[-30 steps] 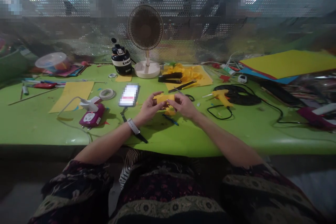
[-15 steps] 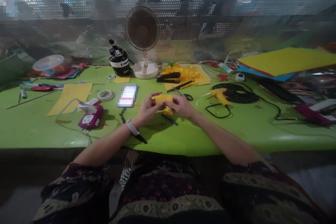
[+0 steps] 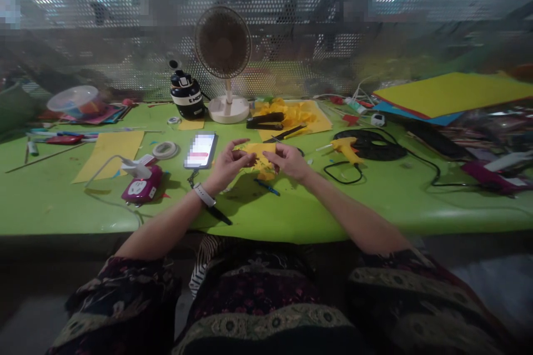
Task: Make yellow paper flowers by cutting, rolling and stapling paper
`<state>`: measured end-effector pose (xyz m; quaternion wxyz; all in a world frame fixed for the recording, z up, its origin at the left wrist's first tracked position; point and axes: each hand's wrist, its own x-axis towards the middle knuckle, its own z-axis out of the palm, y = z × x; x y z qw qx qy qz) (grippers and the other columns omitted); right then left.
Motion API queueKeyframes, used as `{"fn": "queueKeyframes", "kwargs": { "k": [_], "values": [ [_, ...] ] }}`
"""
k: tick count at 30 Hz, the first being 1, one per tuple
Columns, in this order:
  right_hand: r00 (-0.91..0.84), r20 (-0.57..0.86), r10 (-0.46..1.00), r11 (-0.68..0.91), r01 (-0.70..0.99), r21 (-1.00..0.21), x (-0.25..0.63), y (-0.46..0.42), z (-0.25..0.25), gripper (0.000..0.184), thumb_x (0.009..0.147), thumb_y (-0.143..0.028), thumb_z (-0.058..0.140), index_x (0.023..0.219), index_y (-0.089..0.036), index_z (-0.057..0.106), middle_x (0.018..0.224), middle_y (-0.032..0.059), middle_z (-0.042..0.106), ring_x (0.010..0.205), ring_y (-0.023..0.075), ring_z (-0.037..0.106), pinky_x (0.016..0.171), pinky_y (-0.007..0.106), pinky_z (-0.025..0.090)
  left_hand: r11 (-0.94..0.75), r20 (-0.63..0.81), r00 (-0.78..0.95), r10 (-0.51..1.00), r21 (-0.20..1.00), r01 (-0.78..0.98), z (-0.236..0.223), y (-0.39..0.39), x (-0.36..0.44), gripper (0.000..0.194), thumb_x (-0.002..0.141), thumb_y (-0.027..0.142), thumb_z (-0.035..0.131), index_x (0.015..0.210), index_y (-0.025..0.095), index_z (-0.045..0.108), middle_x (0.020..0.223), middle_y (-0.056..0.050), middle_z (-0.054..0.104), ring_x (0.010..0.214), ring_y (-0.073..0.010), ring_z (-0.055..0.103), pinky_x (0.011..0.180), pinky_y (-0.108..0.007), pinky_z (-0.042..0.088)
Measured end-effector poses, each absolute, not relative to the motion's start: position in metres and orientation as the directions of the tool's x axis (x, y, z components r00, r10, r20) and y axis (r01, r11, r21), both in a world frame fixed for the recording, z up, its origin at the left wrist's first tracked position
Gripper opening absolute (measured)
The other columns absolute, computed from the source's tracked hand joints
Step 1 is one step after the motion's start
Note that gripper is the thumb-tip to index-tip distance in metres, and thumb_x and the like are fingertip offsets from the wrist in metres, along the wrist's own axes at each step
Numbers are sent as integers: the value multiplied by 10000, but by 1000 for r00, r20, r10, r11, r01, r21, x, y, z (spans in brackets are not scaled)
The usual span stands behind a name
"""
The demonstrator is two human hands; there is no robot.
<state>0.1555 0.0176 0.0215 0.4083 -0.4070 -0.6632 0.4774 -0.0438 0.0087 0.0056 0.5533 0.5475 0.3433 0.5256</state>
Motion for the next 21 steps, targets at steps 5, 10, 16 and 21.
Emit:
{"fn": "queueKeyframes", "kwargs": {
  "k": [5, 10, 16, 21],
  "values": [
    [-348, 107, 931, 136, 59, -989, 157, 17, 24, 393, 718, -503, 796, 763, -157, 616, 540, -51, 559, 450, 71, 502, 449, 206, 453, -213, 242, 227, 943, 966, -144, 12, 9, -48, 615, 771, 334, 806, 1261, 137, 491, 748, 9, 703, 710, -122, 686, 731, -273, 546],
    [-411, 10, 912, 28, 38, -999, 157, 15, 28, 355, 703, -404, 833, 858, -118, 691, 641, -2, 671, 473, 73, 564, 456, 197, 495, -241, 265, 278, 923, 964, -116, 14, 5, -46, 627, 766, 319, 811, 1277, 135, 497, 727, 18, 681, 693, -117, 676, 701, -254, 531],
    [-427, -28, 904, 7, 78, -997, 160, 19, 30, 290, 738, -362, 828, 820, -117, 697, 647, 10, 699, 437, 59, 564, 421, 175, 480, -240, 258, 278, 925, 966, -99, 13, 12, -50, 600, 768, 307, 808, 1259, 145, 502, 746, 8, 696, 713, -125, 690, 725, -266, 546],
    [-491, -66, 869, 1, 135, -991, 168, 22, 36, 308, 745, -381, 827, 724, -118, 666, 621, 16, 694, 441, 53, 567, 430, 166, 478, -236, 255, 282, 925, 967, -99, 17, 17, -55, 616, 747, 315, 822, 1243, 143, 498, 722, 16, 690, 700, -129, 690, 730, -273, 550]
  ]
}}
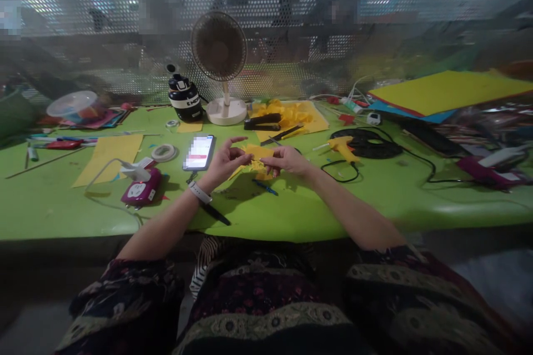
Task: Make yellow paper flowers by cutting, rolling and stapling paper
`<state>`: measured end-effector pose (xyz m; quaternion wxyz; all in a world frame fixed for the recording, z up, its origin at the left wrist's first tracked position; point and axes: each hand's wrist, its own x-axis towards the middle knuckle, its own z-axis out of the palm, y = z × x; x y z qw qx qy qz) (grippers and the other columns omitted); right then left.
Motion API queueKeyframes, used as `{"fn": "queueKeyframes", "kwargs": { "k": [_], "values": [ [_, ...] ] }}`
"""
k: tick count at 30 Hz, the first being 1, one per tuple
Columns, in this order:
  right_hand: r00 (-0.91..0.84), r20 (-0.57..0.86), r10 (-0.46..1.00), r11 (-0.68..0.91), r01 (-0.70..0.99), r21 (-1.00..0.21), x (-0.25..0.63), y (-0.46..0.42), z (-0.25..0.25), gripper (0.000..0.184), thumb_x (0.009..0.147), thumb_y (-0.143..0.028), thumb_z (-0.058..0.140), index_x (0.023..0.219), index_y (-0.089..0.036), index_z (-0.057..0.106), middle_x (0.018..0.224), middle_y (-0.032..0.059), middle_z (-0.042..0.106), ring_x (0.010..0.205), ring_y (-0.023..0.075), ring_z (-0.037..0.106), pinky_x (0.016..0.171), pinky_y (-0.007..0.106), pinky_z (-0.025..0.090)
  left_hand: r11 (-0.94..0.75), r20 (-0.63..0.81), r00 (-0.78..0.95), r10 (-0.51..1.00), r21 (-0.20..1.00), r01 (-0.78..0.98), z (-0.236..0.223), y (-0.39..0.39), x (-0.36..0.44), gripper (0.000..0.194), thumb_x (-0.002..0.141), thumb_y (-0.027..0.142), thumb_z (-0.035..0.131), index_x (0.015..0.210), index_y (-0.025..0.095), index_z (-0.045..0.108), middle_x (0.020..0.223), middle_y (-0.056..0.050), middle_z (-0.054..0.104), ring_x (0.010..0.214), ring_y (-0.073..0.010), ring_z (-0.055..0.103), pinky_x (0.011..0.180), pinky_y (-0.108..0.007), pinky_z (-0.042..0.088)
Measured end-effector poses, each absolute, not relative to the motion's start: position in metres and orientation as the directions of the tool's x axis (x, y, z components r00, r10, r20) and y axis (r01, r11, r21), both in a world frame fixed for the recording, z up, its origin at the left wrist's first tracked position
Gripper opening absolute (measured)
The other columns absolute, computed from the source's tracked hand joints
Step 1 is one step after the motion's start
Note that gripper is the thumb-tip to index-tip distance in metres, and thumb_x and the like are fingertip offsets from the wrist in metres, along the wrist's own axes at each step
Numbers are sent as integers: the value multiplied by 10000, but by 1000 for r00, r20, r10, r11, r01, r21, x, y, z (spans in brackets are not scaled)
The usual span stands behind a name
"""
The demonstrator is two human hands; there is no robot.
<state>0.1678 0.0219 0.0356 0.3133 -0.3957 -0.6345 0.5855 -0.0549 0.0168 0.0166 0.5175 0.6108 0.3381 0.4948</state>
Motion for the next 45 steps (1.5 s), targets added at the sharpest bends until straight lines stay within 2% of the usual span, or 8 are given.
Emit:
{"fn": "queueKeyframes", "kwargs": {
  "k": [13, 21, 24, 27, 30, 32, 35, 45],
  "values": [
    [-527, -72, 847, -38, 75, -996, 165, 17, 38, 357, 692, -427, 854, 713, -120, 672, 622, 19, 705, 426, 54, 561, 410, 167, 471, -159, 194, 145, 970, 962, -221, 18, 23, -58, 517, 763, 378, 811, 1164, 150, 579, 797, -25, 738, 734, -129, 712, 741, -268, 572],
    [-495, -30, 868, 31, 115, -993, 147, 11, 19, 392, 729, -493, 805, 756, -128, 664, 684, 49, 726, 456, 83, 591, 439, 200, 499, 109, -31, 254, 967, 947, -301, 12, 14, -46, 321, 676, 322, 874, 808, 121, 661, 736, -16, 703, 638, -85, 660, 692, -226, 564],
    [-504, 29, 863, 138, 180, -974, 156, 10, 24, 335, 789, -454, 751, 847, -136, 661, 748, 60, 722, 537, 114, 629, 529, 251, 545, 109, -30, 256, 966, 947, -301, 12, 16, -50, 317, 669, 335, 877, 756, 129, 654, 651, 7, 661, 572, -68, 613, 624, -206, 536],
    [-420, 293, 859, 402, 198, -894, 168, 12, 30, 332, 829, -351, 690, 1109, -177, 651, 995, 84, 714, 813, 178, 685, 733, 342, 585, 129, -44, 274, 961, 945, -301, 12, 20, -55, 326, 655, 338, 885, 755, 132, 653, 687, -2, 674, 589, -74, 618, 652, -228, 551],
    [-453, 506, 734, 656, 276, -703, 173, 16, 31, 447, 797, -247, 692, 1242, -275, 650, 1326, 83, 602, 1206, 247, 574, 1007, 466, 493, 143, -53, 299, 953, 947, -287, 12, 21, -55, 334, 652, 349, 885, 757, 134, 653, 698, -2, 672, 609, -83, 625, 685, -256, 565],
    [-508, 542, 669, 731, 320, -603, 172, 18, 29, 342, 817, -238, 690, 1150, -309, 722, 1402, 56, 556, 1305, 258, 496, 1107, 508, 398, 134, -43, 318, 947, 953, -271, 11, 21, -55, 329, 660, 353, 881, 749, 133, 651, 661, 7, 649, 605, -84, 622, 695, -262, 567],
    [-535, 559, 633, 766, 329, -552, 170, 21, 24, 182, 873, -256, 677, 998, -332, 785, 1395, 26, 575, 1311, 245, 485, 1139, 511, 358, 142, -47, 336, 941, 955, -262, 10, 20, -54, 332, 663, 365, 878, 747, 136, 653, 632, 18, 626, 599, -84, 615, 712, -271, 572],
    [-490, 650, 580, 805, 227, -547, 170, 25, 17, 187, 892, -305, 697, 1025, -406, 782, 1387, -2, 592, 1306, 243, 490, 1075, 480, 439, 110, -36, 306, 951, 968, -226, 18, 9, -48, 423, 583, 428, 903, 717, 128, 636, 633, 28, 636, 600, -78, 624, 700, -248, 569]
  ]
}}
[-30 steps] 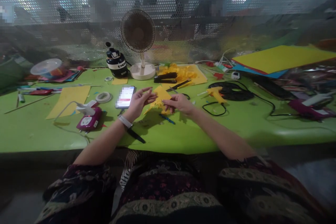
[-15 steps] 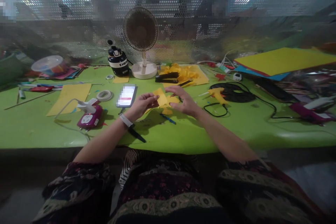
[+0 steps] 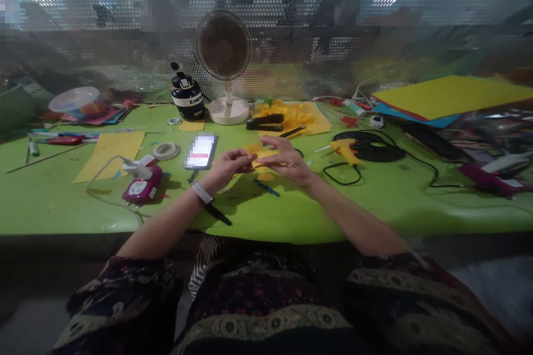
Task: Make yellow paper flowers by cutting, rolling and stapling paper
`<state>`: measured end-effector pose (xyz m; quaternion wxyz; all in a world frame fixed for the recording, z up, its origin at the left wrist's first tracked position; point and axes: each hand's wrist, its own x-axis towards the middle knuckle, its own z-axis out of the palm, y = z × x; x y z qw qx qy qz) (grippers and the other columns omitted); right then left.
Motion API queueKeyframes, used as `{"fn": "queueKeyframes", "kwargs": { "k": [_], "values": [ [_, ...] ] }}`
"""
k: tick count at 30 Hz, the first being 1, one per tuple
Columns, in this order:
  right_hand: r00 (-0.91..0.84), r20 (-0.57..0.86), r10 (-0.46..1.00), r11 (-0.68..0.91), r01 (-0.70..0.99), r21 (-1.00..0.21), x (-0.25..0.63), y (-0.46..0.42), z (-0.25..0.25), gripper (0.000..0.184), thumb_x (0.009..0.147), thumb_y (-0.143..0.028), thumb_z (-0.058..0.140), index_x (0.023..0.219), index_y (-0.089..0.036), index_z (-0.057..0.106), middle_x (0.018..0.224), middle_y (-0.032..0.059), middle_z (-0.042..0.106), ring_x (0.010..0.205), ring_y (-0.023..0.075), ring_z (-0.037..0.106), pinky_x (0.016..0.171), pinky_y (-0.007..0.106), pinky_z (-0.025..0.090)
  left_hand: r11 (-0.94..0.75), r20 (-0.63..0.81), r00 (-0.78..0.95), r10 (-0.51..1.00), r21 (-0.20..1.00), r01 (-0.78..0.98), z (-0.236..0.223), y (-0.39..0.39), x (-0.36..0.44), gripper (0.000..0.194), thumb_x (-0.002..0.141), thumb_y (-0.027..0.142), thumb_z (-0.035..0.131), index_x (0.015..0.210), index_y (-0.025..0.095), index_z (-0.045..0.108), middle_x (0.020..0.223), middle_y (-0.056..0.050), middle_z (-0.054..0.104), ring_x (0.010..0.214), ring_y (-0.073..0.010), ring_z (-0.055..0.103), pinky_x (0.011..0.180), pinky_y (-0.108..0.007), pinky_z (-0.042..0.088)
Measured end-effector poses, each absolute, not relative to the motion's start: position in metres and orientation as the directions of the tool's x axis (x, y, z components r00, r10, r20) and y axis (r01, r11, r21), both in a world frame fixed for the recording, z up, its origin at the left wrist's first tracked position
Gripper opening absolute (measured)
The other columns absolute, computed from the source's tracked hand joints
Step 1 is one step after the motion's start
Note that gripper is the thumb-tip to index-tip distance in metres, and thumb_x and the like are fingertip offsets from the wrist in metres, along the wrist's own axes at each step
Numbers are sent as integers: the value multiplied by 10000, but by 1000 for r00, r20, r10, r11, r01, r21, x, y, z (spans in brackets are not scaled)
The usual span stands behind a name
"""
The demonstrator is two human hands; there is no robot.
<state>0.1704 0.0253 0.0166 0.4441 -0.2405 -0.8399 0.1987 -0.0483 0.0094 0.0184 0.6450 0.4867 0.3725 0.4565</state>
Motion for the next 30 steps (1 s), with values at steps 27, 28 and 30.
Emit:
{"fn": "queueKeyframes", "kwargs": {
  "k": [27, 28, 30],
  "values": [
    [-313, 408, 858, 473, 168, -865, 154, 16, 15, 380, 780, -553, 719, 750, -192, 601, 698, 1, 642, 614, 135, 589, 609, 287, 510, 67, 29, 394, 919, 972, -227, 7, 1, -42, 373, 715, 412, 830, 960, 138, 766, 1000, -116, 777, 1004, -268, 732, 866, -392, 598],
    [-312, 417, 854, 482, 174, -859, 154, 16, 15, 375, 788, -548, 712, 748, -193, 597, 695, -2, 634, 611, 132, 581, 604, 284, 504, 62, 30, 395, 918, 974, -219, 8, 1, -42, 386, 718, 427, 827, 969, 140, 765, 1015, -119, 775, 1018, -270, 728, 872, -397, 596],
    [-306, 435, 847, 502, 187, -844, 154, 17, 14, 372, 803, -544, 697, 741, -196, 584, 680, -10, 611, 596, 125, 557, 589, 276, 484, 57, 31, 391, 920, 976, -211, 8, 0, -42, 404, 720, 450, 821, 978, 144, 764, 1033, -123, 773, 1028, -271, 725, 876, -403, 594]
  ]
}}
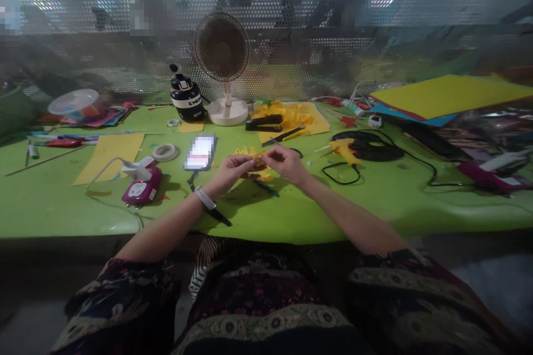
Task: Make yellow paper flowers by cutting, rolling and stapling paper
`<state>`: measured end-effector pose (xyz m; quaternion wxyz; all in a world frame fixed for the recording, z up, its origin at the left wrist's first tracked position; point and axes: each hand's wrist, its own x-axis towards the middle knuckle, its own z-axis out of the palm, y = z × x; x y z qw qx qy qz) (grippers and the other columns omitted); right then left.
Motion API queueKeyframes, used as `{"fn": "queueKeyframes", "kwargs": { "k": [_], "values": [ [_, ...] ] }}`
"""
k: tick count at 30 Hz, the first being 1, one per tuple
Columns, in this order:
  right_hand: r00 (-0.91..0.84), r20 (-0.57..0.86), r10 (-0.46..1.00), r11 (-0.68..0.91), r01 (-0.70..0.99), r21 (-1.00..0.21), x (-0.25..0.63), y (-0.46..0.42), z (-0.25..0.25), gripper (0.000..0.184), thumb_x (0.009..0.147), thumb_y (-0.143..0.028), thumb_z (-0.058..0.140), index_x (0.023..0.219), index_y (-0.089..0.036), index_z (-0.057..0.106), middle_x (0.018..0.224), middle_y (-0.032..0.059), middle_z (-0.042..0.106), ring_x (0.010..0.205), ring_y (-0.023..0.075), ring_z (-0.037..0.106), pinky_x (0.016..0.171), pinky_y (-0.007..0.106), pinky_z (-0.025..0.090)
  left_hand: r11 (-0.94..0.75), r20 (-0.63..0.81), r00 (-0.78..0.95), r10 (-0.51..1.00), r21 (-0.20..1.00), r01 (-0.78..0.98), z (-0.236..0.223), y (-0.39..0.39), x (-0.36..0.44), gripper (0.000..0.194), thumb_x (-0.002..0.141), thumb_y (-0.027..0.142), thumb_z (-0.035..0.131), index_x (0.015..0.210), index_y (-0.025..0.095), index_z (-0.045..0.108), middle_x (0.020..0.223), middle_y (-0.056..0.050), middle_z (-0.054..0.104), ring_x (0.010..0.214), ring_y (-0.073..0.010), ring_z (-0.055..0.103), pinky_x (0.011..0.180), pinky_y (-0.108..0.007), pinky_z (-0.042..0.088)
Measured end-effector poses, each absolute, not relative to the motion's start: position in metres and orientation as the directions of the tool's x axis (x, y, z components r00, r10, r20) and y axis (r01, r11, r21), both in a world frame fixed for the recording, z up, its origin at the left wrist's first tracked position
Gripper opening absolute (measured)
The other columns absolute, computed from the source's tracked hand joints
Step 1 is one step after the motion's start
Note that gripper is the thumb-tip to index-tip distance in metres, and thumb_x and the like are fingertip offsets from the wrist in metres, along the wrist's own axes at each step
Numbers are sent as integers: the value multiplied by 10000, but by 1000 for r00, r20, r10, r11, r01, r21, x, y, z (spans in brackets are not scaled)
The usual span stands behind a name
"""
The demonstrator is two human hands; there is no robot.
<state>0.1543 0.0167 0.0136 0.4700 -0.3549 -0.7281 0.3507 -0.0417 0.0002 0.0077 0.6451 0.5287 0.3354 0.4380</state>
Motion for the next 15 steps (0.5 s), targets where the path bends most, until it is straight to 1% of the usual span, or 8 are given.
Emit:
{"fn": "queueKeyframes", "kwargs": {
  "k": [4, 8, 15],
  "values": [
    [-306, 470, 828, 539, 206, -816, 155, 18, 11, 351, 834, -520, 666, 739, -197, 567, 675, -18, 582, 588, 116, 528, 578, 267, 459, 49, 34, 371, 928, 976, -212, 6, 1, -41, 406, 712, 463, 824, 959, 146, 766, 993, -116, 779, 999, -259, 734, 864, -401, 600],
    [-313, 479, 820, 552, 214, -806, 155, 20, 8, 341, 843, -514, 659, 755, -197, 568, 696, -10, 603, 601, 122, 550, 589, 271, 473, 42, 41, 364, 930, 976, -215, 8, 0, -40, 404, 706, 469, 827, 937, 143, 768, 957, -111, 783, 980, -257, 739, 859, -400, 605],
    [-300, 473, 829, 542, 220, -811, 154, 19, 9, 351, 830, -537, 664, 748, -209, 568, 721, -2, 626, 637, 142, 582, 630, 296, 501, 39, 32, 361, 932, 982, -187, 10, -2, -39, 440, 695, 500, 826, 934, 136, 763, 977, -119, 781, 1030, -288, 727, 879, -418, 602]
  ]
}}
